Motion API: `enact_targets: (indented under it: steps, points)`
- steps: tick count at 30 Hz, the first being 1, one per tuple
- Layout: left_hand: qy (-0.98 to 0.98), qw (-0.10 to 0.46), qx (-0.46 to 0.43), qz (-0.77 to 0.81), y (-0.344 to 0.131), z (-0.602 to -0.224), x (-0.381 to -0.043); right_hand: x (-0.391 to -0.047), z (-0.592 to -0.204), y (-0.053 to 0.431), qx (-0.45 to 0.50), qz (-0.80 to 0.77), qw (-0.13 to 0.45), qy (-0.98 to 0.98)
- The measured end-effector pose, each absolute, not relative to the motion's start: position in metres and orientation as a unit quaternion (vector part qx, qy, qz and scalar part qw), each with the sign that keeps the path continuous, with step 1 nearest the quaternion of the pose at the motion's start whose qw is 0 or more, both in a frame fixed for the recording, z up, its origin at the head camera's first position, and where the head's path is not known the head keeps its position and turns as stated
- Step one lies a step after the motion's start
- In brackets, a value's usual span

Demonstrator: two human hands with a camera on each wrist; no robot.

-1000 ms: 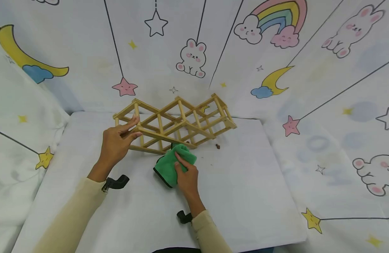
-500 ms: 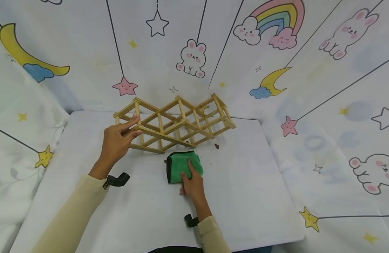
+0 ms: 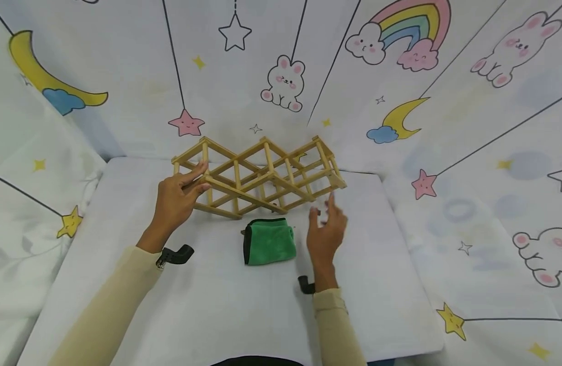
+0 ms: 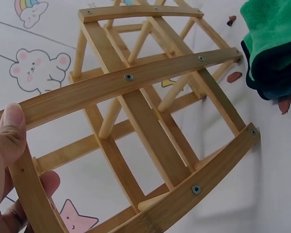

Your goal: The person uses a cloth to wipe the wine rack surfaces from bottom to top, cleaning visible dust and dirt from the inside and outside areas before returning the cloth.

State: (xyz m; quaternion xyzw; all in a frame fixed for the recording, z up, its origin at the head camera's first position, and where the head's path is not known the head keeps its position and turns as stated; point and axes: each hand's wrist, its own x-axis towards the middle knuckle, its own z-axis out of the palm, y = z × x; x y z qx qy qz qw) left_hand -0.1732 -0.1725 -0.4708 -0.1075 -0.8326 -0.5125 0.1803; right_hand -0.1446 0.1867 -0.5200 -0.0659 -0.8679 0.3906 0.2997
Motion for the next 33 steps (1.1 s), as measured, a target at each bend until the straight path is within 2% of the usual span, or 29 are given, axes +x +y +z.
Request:
enact_targets:
  steps: [3, 9, 16, 24, 33]
  points:
    - [-0.837, 0.197, -0.109, -0.499, -0.176, -0.470, -0.175, -0.174, -0.492, 0.207, -0.021, 0.371, 0.342, -0.863]
    - [-0.845, 0.210, -0.103, -0.480, -0.183, -0.469, -0.184, -0.206, -0.466, 0.217, 0.095, 0.376, 0.327, -0.862]
    - [-0.853, 0.188, -0.108, -0.475, -0.183, -0.472, -0.195, -0.201, -0.468, 0.214, 0.053, 0.362, 0.338, -0.867]
    - [-0.855, 0.155, -0.103, -0.484, -0.182, -0.473, -0.196, -0.199, -0.468, 0.216, 0.039, 0.383, 0.325, -0.864]
    - [-0.908, 0.167, -0.124, -0.364, -0.173, -0.465, -0.179, -0.184, -0.458, 0.215, 0.057, 0.315, 0.260, -0.911]
